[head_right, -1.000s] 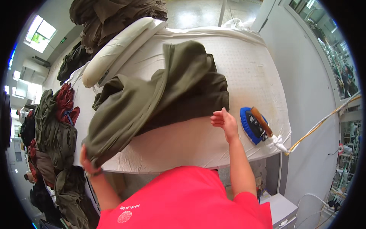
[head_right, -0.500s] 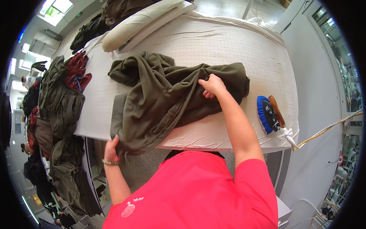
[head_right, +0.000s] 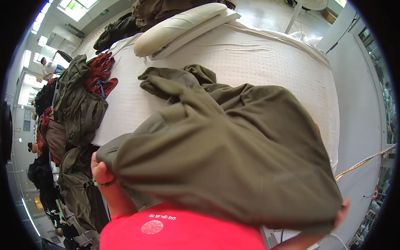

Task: The recorder is ironing a garment on an industrial ironing table, meticulously pressing different sections of the fabric.

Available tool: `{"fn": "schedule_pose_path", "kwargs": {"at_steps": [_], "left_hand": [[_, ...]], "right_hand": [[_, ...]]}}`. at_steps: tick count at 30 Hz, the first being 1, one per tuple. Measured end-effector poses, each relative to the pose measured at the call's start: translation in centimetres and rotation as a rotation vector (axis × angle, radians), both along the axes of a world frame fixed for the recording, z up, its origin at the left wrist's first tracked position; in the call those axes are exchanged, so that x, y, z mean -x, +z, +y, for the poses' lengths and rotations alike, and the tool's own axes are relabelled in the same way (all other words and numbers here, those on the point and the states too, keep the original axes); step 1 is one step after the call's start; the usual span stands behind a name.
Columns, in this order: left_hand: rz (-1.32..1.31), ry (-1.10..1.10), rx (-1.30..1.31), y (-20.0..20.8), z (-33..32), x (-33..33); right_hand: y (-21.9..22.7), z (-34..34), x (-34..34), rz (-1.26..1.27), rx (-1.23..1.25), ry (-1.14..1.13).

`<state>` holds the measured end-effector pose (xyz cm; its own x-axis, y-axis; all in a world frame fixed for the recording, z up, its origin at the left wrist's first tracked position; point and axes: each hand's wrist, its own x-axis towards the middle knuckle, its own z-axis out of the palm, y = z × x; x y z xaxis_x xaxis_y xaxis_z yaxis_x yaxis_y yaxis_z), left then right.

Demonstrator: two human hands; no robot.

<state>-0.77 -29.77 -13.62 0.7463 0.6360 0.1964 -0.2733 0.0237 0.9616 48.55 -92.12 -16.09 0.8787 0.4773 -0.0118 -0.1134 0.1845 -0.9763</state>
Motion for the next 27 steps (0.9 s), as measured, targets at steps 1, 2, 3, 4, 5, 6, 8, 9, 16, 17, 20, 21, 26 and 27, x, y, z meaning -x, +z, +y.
{"fn": "schedule_pose_path", "kwargs": {"at_steps": [1,2,3,4,5,6,8,9,16,17,20,21,26,27], "left_hand": [[-0.009,-0.010,-0.001,0.3,-0.9,-1.9],[-0.175,0.199,0.230,0.8,-3.0,-5.2],[-0.338,0.406,0.464,1.0,-3.9,-7.2],[-0.143,0.291,0.377,0.8,-0.6,-8.6],[0.035,0.169,0.297,-0.1,4.5,-10.2],[0.177,-0.053,0.331,-1.6,7.9,-12.1],[0.844,-0.163,-0.100,-3.6,13.3,-18.7],[1.341,-0.169,-0.607,-2.8,17.3,-22.6],[0.882,0.833,-1.682,4.6,30.5,-25.0],[0.971,0.859,-1.665,3.7,31.4,-24.5],[0.907,0.797,-0.779,-6.6,31.6,-20.4],[0.840,0.868,-0.654,-11.3,28.7,-22.9],[0.740,0.817,-0.362,-19.5,17.1,-18.0],[0.770,0.797,-0.347,-20.0,15.6,-16.8]], "right_hand": [[-2.9,-5.3,-1.1,-0.009,-0.001,-0.010],[-3.2,-3.0,3.7,-0.121,0.188,-0.046],[-6.0,-10.8,-2.7,-0.232,0.378,-0.084],[-7.6,-12.1,-4.4,-0.334,0.572,-0.138],[-7.7,-8.8,-12.7,-0.445,0.782,-0.195],[-8.6,1.3,-10.6,-0.538,0.965,-0.217],[0.4,18.9,-6.6,-0.081,0.582,0.113],[-2.4,20.5,-10.4,0.054,0.580,0.255],[3.7,28.8,-26.1,-1.695,0.644,-0.371],[-0.4,31.1,-27.8,-1.208,0.571,-0.261],[-10.5,38.9,-24.7,-0.435,0.815,-0.128],[-16.9,35.9,-27.6,-0.557,0.848,-0.213],[-20.1,33.5,-18.7,-0.612,0.949,-0.045],[-20.1,32.8,-17.2,-0.561,0.949,-0.026]]}}
